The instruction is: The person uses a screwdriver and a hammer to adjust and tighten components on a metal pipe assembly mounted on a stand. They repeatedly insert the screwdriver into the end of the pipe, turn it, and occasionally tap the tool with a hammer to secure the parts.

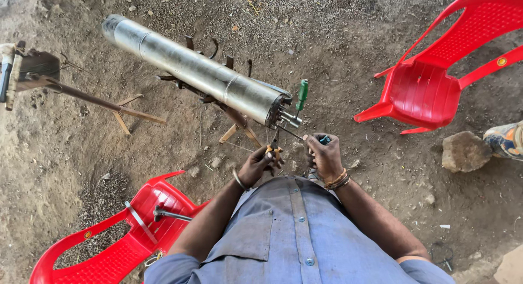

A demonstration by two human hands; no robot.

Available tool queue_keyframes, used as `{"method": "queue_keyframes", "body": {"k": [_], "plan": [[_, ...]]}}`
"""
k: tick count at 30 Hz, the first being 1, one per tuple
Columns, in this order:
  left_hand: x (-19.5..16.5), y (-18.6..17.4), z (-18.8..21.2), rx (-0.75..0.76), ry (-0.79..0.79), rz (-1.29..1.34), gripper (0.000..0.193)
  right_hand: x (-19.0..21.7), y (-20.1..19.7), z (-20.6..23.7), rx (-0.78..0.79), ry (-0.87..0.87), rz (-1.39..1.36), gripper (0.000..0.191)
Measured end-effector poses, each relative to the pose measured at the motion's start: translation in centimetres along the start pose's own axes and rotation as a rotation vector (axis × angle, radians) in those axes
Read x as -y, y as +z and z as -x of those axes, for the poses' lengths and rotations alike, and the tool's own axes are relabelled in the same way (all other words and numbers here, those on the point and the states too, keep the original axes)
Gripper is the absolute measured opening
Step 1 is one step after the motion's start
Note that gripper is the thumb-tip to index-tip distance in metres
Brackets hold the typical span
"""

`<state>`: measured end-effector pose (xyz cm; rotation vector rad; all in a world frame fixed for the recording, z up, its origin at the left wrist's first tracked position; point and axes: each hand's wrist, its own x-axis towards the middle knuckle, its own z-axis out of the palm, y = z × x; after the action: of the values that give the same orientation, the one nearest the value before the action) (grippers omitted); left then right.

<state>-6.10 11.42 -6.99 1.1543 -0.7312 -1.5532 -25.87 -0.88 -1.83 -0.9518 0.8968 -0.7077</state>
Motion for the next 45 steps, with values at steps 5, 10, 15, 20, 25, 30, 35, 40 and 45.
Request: {"method": "queue_keyframes", "body": {"k": [5,10,15,20,25,30,35,40,45], "plan": [[-0.5,1.1,-1.8,0.064,0.112,0.127,0.039,-0.6,-0.2,-0.4,0.033,-0.011,-0.069,0.027],[-1.4,1.2,-2.9,0.021,0.139,0.216,0.039,-1.2,-0.4,-1.0,0.066,-0.032,-0.069,0.026],[-1.8,0.8,-2.7,0.032,0.154,0.279,0.037,-1.2,-0.4,-1.4,0.053,-0.034,-0.051,0.026],[-1.4,1.2,-2.3,-0.016,0.197,0.386,0.032,-0.8,-0.3,-1.1,0.005,-0.018,-0.017,0.027],[-1.4,2.1,-2.3,-0.094,0.175,0.39,0.024,-0.3,0.1,-0.7,0.049,0.01,-0.125,0.032],[-1.9,2.1,-2.8,-0.087,0.284,0.211,0.03,0.2,0.3,-0.5,0.036,0.006,-0.079,0.03],[-2.5,1.9,-2.7,-0.131,0.178,0.308,0.03,0.3,0.3,-0.2,0.06,-0.019,-0.12,0.031],[-3.3,2.2,-1.6,-0.198,0.082,0.297,0.033,0.3,0.3,-0.1,0.062,-0.035,-0.086,0.03],[-3.7,2.4,-1.4,-0.221,0.019,0.293,0.037,0.3,0.2,0.1,0.073,-0.04,-0.115,0.03]]}}
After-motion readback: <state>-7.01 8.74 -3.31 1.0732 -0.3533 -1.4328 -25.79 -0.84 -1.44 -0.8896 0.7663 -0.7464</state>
